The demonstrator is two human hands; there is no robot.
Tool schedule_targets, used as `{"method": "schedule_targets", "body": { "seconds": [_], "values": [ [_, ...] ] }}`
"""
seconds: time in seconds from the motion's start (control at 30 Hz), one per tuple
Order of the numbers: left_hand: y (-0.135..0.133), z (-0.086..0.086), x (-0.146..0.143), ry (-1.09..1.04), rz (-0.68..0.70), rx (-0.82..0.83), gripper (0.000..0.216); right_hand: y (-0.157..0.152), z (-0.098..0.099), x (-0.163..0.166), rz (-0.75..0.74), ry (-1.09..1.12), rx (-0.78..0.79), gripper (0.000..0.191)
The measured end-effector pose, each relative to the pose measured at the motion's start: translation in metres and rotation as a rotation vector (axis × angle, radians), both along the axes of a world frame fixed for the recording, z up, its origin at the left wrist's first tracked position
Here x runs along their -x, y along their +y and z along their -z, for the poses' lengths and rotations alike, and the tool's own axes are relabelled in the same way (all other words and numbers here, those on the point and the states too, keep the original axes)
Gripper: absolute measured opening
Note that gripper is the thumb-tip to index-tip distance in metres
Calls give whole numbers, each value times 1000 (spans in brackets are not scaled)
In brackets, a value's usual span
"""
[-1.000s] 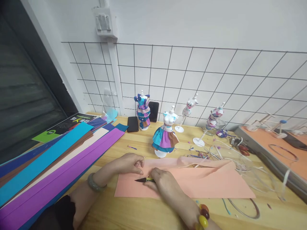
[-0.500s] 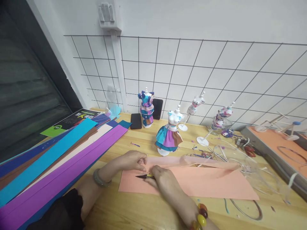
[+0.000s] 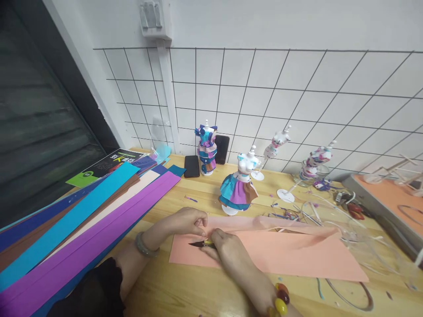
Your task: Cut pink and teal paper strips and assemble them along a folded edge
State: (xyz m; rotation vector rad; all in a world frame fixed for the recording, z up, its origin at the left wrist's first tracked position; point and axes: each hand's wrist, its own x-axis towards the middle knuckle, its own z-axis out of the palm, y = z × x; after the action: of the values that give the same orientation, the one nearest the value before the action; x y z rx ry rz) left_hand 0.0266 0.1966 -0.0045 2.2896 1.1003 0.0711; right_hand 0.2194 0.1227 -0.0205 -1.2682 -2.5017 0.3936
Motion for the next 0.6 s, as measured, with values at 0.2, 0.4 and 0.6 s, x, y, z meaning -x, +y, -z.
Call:
{"method": "schedule_targets", "body": {
  "seconds": [0.2, 0.4, 0.6],
  "values": [
    [0, 0, 0, 10, 0, 11, 32, 1, 0, 2, 1, -9, -15, 33],
    [0, -1, 0, 1, 2, 12, 34, 0, 0, 1, 17, -6, 7, 34],
    [-2, -6, 0, 6, 5, 11, 26, -1, -5, 5, 25, 9, 18, 30]
  ]
}}
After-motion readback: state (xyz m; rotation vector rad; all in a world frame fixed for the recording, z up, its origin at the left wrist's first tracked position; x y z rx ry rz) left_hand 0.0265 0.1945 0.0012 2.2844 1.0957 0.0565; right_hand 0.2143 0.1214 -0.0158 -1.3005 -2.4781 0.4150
